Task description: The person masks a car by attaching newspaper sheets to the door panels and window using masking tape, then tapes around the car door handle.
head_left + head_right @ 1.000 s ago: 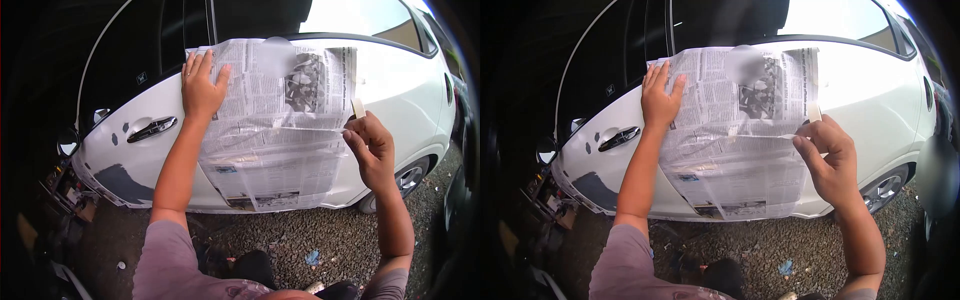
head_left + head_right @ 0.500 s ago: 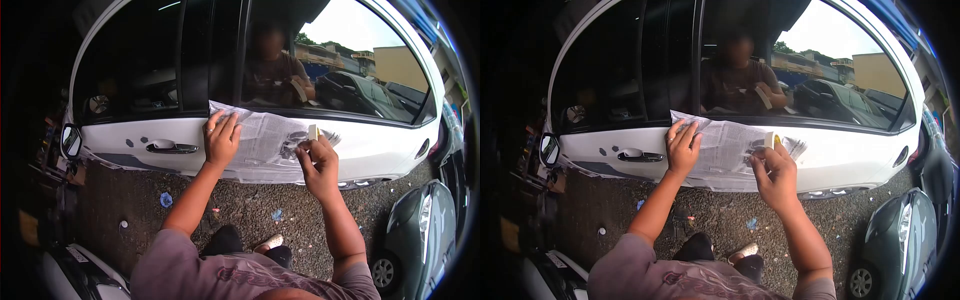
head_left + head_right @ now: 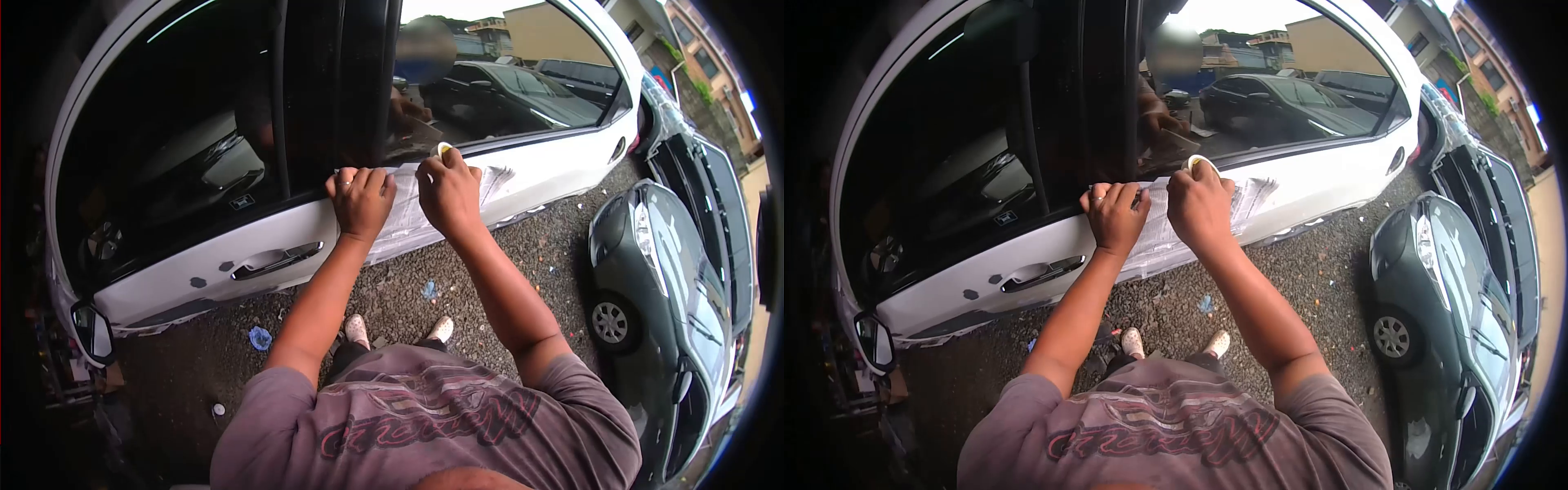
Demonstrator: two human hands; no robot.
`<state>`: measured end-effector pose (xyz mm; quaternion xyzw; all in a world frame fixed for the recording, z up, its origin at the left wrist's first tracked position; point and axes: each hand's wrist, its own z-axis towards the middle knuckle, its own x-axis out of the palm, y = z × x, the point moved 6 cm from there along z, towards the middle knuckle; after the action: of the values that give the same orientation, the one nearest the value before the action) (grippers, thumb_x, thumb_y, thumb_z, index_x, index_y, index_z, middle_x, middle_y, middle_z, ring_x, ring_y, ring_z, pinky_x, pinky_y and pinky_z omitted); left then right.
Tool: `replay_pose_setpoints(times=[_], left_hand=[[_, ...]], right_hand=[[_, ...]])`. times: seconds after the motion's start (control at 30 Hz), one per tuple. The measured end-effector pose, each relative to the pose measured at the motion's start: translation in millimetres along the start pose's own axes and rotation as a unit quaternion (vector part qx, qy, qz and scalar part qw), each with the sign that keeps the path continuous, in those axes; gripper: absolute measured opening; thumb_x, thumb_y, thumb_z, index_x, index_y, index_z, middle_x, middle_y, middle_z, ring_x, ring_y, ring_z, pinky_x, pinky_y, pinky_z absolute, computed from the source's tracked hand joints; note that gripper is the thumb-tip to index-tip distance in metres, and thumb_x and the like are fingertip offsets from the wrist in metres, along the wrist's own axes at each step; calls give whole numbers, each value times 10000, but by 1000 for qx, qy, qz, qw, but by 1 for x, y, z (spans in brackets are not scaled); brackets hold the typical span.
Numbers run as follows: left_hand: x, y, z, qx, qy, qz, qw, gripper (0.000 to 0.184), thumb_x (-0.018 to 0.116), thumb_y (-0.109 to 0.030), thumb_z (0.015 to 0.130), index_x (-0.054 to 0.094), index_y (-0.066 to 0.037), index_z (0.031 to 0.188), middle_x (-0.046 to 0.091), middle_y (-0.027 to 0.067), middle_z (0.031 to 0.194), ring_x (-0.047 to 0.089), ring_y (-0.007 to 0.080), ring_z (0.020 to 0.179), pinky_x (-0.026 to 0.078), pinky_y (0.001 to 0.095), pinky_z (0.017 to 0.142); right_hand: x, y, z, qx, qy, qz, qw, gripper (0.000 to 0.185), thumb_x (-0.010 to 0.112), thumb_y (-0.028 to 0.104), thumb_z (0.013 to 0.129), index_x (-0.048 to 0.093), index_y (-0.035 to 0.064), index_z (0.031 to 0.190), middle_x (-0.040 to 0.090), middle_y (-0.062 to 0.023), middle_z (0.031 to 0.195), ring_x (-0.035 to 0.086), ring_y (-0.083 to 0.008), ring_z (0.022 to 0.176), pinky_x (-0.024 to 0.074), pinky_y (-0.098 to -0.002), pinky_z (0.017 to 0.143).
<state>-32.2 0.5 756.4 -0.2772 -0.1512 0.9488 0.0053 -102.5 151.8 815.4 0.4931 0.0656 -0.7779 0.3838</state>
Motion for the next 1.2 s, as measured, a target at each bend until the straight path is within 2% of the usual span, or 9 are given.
replay_pose_setpoints(times=[0.33, 0.6, 0.7, 1.0, 1.03, 1.07, 1.13, 1.17, 1.2], left_hand=[[6, 4, -10, 4, -51, 10, 999, 108, 812, -313, 908, 736, -241, 879, 689, -100, 887, 621, 183, 963, 402, 463, 983], [10, 8, -16, 1, -31, 8, 999, 90, 795, -311, 933, 719, -265, 954, 679, -120, 942, 587, 161, 1036, 395, 465, 997], [11, 9, -15, -1, -54, 0, 999, 83, 789, -296, 934, 721, -276, 976, 659, -120, 928, 592, 152, 1012, 401, 451, 976], [11, 8, -19, 26, -47, 4, 999, 200, 789, -257, 926, 790, -345, 1105, 659, -153, 964, 582, 133, 1020, 391, 438, 995], [13, 7, -20, 33, -39, 14, 999, 217, 794, -273, 938, 802, -349, 1141, 669, -154, 987, 580, 137, 1042, 381, 449, 1016], [13, 7, -20, 36, -37, 13, 999, 217, 794, -273, 938, 802, -349, 1141, 669, -154, 987, 580, 137, 1042, 381, 449, 1016], [15, 8, -21, 44, -34, 20, 998, 251, 797, -271, 932, 806, -356, 1167, 666, -159, 985, 578, 135, 1033, 374, 453, 1015], [16, 8, -22, 48, -33, 18, 998, 251, 797, -271, 932, 806, -356, 1167, 666, -159, 985, 578, 135, 1033, 374, 453, 1015], [16, 9, -20, 46, -26, 18, 998, 225, 791, -281, 939, 805, -349, 1154, 663, -154, 979, 578, 140, 1028, 372, 455, 1012]], right_hand=[[18, 36, 26, 38, 110, -103, 988, 164, 674, 205, 934, 818, 149, 989, 691, -163, 1086, 691, -341, 1110, 442, -521, 932], [37, 46, 32, 31, 169, -199, 965, 200, 749, 294, 894, 814, 117, 963, 669, -166, 1161, 748, -332, 1024, 461, -534, 956], [36, 44, 33, 38, 154, -197, 968, 195, 658, 205, 934, 804, 113, 1026, 690, -184, 1097, 733, -364, 1040, 485, -561, 930], [36, 34, 44, 64, 165, -198, 964, 195, 639, 169, 945, 822, 99, 954, 694, -187, 1138, 766, -359, 963, 473, -555, 945], [34, 32, 46, 77, 148, -211, 963, 228, 731, 287, 936, 834, 92, 993, 701, -177, 1137, 768, -349, 992, 477, -556, 968], [31, 28, 50, 81, 147, -210, 963, 228, 731, 287, 936, 834, 92, 993, 701, -177, 1137, 768, -349, 992, 477, -556, 968], [21, 14, 59, 120, 146, -226, 955, 472, 866, 517, 840, 848, 95, 1049, 705, -138, 1100, 769, -319, 1016, 481, -566, 994], [22, 5, 62, 143, 164, -232, 948, 763, 921, 725, 683, 855, 100, 1115, 733, -112, 1140, 730, -290, 1149, 485, -569, 1013], [18, 3, 65, 147, 161, -231, 948, 763, 921, 725, 683, 855, 100, 1115, 733, -112, 1140, 730, -290, 1149, 485, -569, 1013]])
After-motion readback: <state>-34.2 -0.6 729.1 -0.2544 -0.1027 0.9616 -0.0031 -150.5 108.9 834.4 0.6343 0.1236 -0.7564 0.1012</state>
